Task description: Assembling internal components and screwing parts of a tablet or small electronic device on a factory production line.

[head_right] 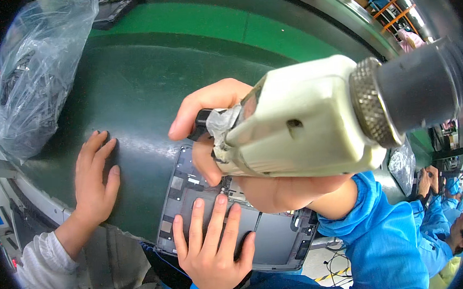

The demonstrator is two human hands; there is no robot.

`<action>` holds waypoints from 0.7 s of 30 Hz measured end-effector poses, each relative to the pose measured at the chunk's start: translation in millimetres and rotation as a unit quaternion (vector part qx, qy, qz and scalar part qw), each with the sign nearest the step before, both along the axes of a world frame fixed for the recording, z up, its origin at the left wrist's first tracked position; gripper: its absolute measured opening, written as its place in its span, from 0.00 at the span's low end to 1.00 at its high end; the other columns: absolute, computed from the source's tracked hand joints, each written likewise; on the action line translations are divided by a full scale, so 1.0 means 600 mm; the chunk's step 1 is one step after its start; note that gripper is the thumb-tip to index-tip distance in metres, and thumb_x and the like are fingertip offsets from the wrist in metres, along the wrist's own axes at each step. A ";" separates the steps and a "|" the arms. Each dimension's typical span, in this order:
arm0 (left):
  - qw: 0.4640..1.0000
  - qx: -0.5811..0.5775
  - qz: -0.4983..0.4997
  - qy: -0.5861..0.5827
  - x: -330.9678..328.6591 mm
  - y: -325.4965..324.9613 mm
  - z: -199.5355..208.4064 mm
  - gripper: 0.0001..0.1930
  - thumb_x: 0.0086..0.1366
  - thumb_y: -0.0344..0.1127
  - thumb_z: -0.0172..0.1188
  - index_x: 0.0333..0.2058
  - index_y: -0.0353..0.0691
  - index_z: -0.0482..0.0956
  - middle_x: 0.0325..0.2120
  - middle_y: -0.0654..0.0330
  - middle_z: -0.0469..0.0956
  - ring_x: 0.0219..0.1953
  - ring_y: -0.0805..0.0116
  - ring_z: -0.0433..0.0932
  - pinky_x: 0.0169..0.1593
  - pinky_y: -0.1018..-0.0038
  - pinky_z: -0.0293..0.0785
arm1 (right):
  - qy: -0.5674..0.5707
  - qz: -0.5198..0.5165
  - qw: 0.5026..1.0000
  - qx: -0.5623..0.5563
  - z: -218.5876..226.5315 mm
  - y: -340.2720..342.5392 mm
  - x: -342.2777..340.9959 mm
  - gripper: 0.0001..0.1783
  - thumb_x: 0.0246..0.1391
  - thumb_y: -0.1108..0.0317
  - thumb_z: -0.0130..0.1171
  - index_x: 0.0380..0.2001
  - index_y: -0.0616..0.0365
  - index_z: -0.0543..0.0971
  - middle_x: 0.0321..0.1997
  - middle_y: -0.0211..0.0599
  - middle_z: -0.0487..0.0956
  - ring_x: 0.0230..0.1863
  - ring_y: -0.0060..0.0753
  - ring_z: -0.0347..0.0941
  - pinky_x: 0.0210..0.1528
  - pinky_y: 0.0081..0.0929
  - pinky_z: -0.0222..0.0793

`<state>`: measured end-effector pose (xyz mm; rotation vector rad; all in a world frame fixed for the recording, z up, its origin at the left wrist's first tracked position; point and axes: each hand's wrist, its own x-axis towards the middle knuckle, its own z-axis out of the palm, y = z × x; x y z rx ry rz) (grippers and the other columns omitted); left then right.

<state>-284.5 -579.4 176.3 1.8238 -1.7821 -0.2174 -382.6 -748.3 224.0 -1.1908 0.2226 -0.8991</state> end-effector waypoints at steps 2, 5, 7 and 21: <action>1.000 0.011 -0.011 -0.001 -0.012 0.011 -0.014 0.21 0.57 0.47 0.61 0.48 0.46 0.83 0.56 0.61 0.76 0.59 0.51 0.71 0.64 0.47 0.55 | 0.056 0.018 0.998 -0.003 0.010 -0.006 -0.008 0.47 0.41 0.18 0.53 0.44 0.54 0.75 0.47 0.57 0.72 0.30 0.34 0.73 0.34 0.27 0.70; 1.000 0.010 -0.017 -0.003 -0.018 0.009 -0.013 0.21 0.57 0.47 0.61 0.47 0.46 0.83 0.56 0.61 0.76 0.59 0.51 0.71 0.64 0.47 0.55 | 0.068 0.011 0.998 0.003 0.010 0.001 -0.015 0.43 0.42 0.20 0.56 0.42 0.49 0.77 0.53 0.61 0.70 0.31 0.34 0.74 0.35 0.27 0.72; 1.000 0.012 -0.016 -0.002 -0.019 0.009 -0.014 0.21 0.57 0.47 0.61 0.47 0.46 0.83 0.55 0.61 0.76 0.59 0.51 0.71 0.64 0.47 0.55 | 0.054 -0.001 0.998 0.015 -0.001 0.003 -0.008 0.42 0.42 0.21 0.56 0.41 0.49 0.77 0.54 0.62 0.70 0.30 0.34 0.74 0.35 0.27 0.72; 1.000 -0.011 -0.003 0.005 0.004 0.001 0.000 0.21 0.57 0.48 0.61 0.48 0.46 0.83 0.56 0.62 0.76 0.59 0.52 0.71 0.64 0.47 0.56 | 0.263 0.040 0.964 -0.007 0.051 0.005 0.016 0.56 0.35 0.16 0.55 0.37 0.69 0.70 0.27 0.41 0.73 0.28 0.31 0.70 0.33 0.28 0.65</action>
